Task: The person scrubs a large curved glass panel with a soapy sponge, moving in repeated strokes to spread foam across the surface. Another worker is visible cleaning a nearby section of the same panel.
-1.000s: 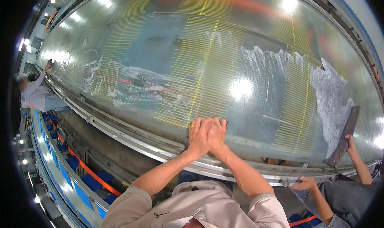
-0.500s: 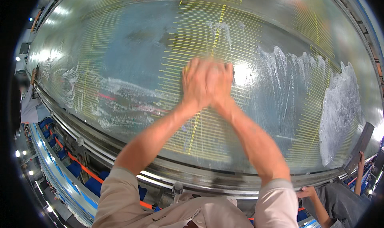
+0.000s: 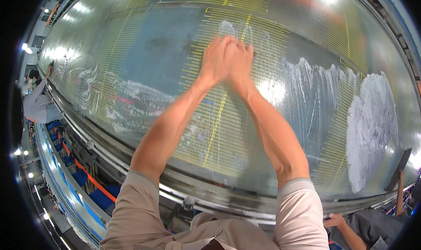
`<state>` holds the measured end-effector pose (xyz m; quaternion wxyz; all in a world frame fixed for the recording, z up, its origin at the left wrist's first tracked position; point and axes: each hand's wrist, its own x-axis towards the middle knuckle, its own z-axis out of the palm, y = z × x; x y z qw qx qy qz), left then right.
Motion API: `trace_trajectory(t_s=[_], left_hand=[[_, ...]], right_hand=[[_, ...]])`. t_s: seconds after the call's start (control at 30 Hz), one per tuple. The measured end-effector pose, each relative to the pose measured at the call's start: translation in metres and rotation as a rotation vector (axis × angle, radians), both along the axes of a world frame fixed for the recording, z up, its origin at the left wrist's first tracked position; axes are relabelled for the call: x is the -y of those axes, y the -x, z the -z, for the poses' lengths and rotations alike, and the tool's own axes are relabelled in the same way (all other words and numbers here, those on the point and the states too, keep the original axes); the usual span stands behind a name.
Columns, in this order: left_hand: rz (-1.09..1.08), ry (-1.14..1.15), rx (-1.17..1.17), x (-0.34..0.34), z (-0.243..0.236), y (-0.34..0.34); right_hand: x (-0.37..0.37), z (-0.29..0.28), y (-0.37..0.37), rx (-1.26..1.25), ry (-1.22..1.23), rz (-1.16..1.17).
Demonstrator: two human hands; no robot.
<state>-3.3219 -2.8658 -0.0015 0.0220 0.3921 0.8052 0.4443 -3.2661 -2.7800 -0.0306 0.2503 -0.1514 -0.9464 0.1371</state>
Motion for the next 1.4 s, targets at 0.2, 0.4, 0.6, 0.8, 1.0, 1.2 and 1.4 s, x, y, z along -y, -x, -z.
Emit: trace_trajectory(t_s=[0.2, 0.4, 0.6, 0.8, 1.0, 1.2, 1.4], left_hand=[[0.033, 0.067, 0.029, 0.135, -0.017, -0.148], [0.015, 0.149, 0.193, 0.253, -0.046, -0.248], [-0.065, 0.089, 0.226, 0.239, -0.048, -0.225], [-0.063, 0.034, 0.032, 0.161, -0.016, -0.101], [-0.024, -0.067, 0.035, 0.055, -0.009, 0.05], [-0.065, 0.077, -0.068, 0.061, -0.014, 0.041], [0.081, 0.057, -0.041, 0.169, -0.015, -0.106]], right_hand=[[0.136, -0.01, -0.153, -0.025, 0.043, -0.007], [0.255, -0.028, -0.254, 0.123, 0.125, -0.019], [0.246, -0.035, -0.222, 0.047, 0.16, -0.044], [0.158, -0.012, -0.101, -0.035, 0.201, -0.127], [0.064, -0.006, 0.045, -0.05, 0.01, -0.085], [0.067, -0.011, 0.045, -0.167, -0.063, -0.04], [0.178, -0.001, -0.115, -0.187, -0.008, 0.004]])
